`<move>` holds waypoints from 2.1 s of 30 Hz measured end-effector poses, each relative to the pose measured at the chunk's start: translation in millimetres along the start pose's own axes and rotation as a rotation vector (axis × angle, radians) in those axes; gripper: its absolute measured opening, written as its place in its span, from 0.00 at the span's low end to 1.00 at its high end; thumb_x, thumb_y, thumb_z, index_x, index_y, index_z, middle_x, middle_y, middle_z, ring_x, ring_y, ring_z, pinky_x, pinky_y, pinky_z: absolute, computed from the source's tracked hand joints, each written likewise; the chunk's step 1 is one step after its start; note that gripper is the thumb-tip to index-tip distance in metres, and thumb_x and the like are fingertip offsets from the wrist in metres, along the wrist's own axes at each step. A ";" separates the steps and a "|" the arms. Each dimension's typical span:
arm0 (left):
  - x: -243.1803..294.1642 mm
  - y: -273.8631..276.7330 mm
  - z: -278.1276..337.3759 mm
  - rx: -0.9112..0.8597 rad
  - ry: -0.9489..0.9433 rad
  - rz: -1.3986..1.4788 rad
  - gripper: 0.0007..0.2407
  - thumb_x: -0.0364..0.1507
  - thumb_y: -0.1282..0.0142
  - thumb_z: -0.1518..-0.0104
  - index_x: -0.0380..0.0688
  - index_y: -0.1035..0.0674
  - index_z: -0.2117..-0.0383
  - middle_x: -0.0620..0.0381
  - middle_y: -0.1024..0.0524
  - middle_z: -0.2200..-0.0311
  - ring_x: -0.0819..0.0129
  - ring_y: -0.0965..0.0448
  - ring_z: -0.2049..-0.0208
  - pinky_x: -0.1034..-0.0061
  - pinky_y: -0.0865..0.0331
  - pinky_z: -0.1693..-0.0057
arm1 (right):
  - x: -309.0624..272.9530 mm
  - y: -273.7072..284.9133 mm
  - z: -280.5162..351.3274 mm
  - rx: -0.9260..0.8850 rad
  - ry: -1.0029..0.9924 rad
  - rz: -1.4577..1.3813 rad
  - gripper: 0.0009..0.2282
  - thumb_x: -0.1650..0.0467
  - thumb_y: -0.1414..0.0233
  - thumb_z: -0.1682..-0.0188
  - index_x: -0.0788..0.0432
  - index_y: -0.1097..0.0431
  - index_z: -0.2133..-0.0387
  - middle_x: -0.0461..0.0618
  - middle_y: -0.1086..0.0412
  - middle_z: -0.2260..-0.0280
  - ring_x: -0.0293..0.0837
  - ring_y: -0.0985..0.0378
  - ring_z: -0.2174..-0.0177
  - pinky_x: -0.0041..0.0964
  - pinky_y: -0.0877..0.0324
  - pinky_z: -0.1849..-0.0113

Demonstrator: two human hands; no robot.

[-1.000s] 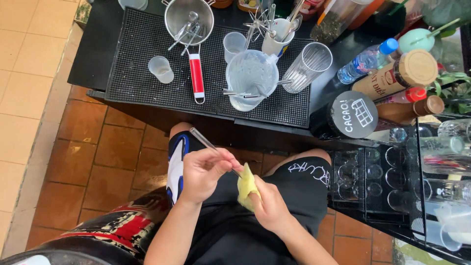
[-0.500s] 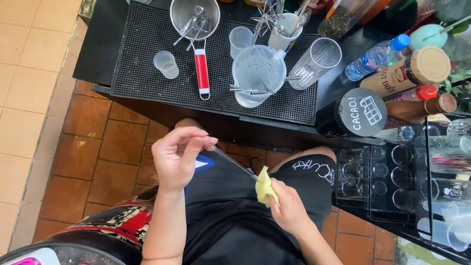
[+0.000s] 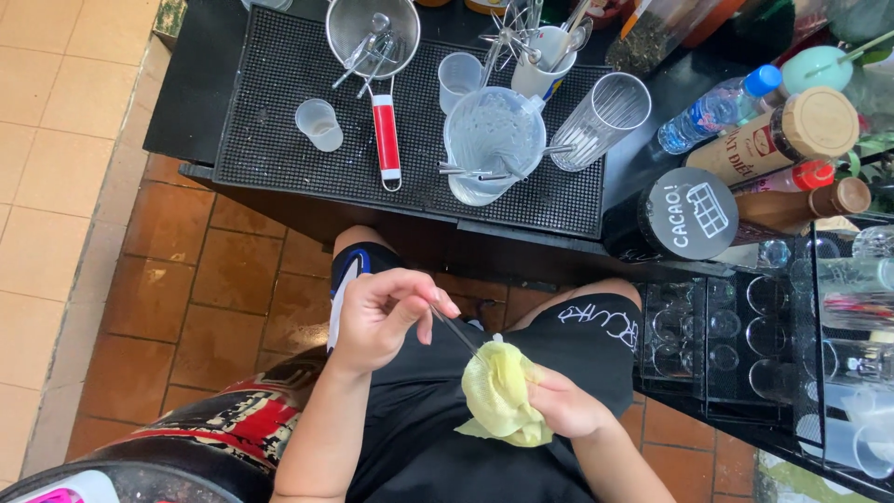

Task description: Cleaning a long metal stirring straw with a cloth at a beverage counter.

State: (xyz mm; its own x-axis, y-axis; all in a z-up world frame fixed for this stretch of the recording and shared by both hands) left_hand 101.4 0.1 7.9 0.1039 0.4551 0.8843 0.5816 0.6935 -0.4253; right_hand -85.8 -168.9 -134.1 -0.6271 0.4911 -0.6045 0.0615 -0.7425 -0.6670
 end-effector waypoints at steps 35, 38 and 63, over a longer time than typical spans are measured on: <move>56.3 42.5 5.3 0.259 -0.287 0.051 0.08 0.29 0.36 0.35 0.38 0.21 0.60 0.50 0.20 0.70 0.71 0.21 0.69 0.84 0.29 0.62 | -36.9 -57.2 24.2 -0.034 0.113 0.350 0.13 0.69 0.59 0.40 0.67 0.29 0.59 0.46 0.27 0.70 0.36 0.28 0.71 0.32 0.30 0.67; 42.8 32.4 6.2 0.294 -0.205 -0.072 0.09 0.28 0.35 0.38 0.36 0.21 0.61 0.48 0.18 0.71 0.72 0.19 0.71 0.86 0.28 0.62 | -78.3 -88.2 16.0 -0.003 0.208 0.637 0.10 0.71 0.58 0.41 0.65 0.30 0.61 0.47 0.28 0.75 0.39 0.26 0.76 0.33 0.29 0.71; -2.4 -60.7 -0.5 -0.067 -0.015 -0.568 0.06 0.23 0.33 0.50 0.39 0.14 0.67 0.55 0.16 0.63 0.64 0.18 0.59 0.74 0.27 0.50 | -62.5 -29.9 -22.3 0.096 0.287 0.279 0.15 0.70 0.62 0.41 0.66 0.32 0.49 0.48 0.28 0.57 0.37 0.27 0.59 0.31 0.29 0.56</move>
State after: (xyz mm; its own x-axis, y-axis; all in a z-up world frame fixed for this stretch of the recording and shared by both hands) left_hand 66.2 -43.4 31.8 -0.2510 0.0294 0.9675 0.5931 0.7946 0.1297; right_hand -31.1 -167.2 -86.1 -0.3542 0.3621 -0.8622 0.1172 -0.8975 -0.4251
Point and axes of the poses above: each hand's wrist, its own z-axis away from the middle knuckle, its own y-axis out of the back of the hand, x = y × z, the point moved 8 cm from there along -z, towards the middle knuckle
